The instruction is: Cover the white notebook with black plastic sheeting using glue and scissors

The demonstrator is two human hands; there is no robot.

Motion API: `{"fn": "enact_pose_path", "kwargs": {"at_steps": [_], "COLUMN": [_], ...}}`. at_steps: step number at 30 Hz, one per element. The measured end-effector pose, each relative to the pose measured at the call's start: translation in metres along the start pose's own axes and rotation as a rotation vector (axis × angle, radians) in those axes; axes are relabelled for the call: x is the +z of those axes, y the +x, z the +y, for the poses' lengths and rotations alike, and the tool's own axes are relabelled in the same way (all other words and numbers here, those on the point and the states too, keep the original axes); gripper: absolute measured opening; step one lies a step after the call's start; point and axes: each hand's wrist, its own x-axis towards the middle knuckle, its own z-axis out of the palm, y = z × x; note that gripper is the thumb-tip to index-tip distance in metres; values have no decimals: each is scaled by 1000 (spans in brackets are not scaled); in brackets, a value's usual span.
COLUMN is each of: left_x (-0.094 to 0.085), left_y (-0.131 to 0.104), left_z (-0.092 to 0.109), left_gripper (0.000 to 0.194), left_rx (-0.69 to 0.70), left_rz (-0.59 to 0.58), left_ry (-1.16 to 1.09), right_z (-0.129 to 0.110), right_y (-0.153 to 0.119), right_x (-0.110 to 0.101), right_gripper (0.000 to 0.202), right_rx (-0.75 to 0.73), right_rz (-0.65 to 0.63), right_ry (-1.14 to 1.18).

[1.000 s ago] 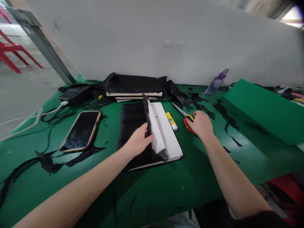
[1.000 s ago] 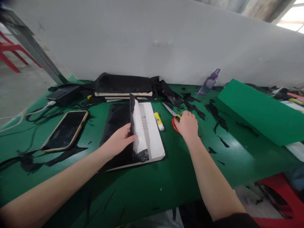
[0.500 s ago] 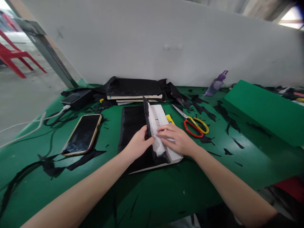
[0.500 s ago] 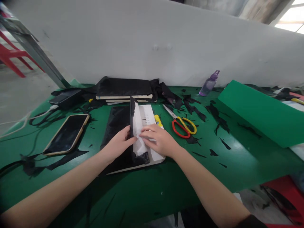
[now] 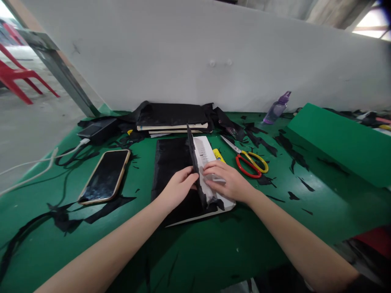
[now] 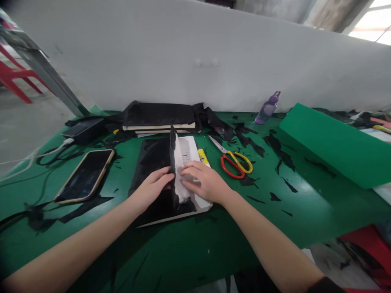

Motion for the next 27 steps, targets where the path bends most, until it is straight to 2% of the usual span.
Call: {"fn": "enact_pose_path", "kwargs": {"at_steps": [6,12,20,27], "left_x": [0,-1,-3,-4], "left_y": [0,-1,-2,-1], "left_z": [1,-2,-2,-3], "left_gripper": [12,39,41,42], "left_rx": [79,30,34,50], "left_rz": [0,-73,-81,-88], "left_ry": [149,280,313,348], "right_z": [1,3,5,6], "right_y": [1,1,0,0], "right_x": [1,0,-1,-2], "right_gripper": [24,23,27,33], "right_rx": [-6,-20,-79,-73], "right_rz": [-4,-31,-50,-51], "right_ry": [14,12,24,29]}}
